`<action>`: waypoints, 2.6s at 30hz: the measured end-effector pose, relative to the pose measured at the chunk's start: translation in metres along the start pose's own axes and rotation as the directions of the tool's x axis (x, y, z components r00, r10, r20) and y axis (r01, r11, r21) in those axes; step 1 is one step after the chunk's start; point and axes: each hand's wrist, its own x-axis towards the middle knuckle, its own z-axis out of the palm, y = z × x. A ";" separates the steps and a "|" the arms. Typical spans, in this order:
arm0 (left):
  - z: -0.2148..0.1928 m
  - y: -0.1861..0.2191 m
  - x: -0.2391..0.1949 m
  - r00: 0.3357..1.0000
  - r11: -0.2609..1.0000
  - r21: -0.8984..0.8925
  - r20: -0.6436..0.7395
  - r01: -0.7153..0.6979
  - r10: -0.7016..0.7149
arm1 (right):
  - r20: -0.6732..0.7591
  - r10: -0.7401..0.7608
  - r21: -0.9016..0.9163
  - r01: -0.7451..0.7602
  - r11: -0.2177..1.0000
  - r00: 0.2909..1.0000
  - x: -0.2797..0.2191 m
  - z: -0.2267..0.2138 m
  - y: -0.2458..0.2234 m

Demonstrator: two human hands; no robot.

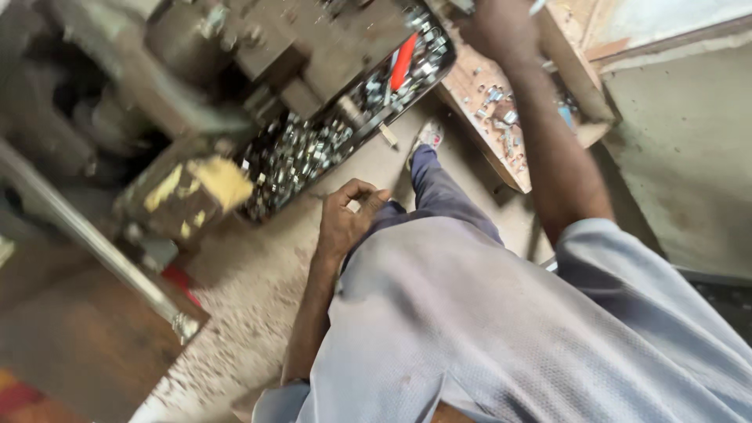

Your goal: The person holds an orange handle and rotates a metal wheel to operate a lathe machine, while metal shavings accumulate on the machine's surface.

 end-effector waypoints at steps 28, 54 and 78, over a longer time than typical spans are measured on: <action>0.196 0.461 0.174 0.310 0.381 -0.039 0.506 -0.924 0.805 | 0.251 0.265 0.422 -0.352 0.836 0.931 0.037 -0.105 -0.029; 0.115 0.172 0.120 0.679 0.918 -0.130 0.635 -0.374 0.367 | 0.351 0.132 0.175 -0.203 0.963 0.927 -0.009 -0.051 -0.058; 0.042 0.132 -0.069 0.141 0.478 -0.511 0.564 -0.714 0.813 | -0.131 -0.183 -0.366 0.124 0.922 0.974 0.006 -0.012 0.020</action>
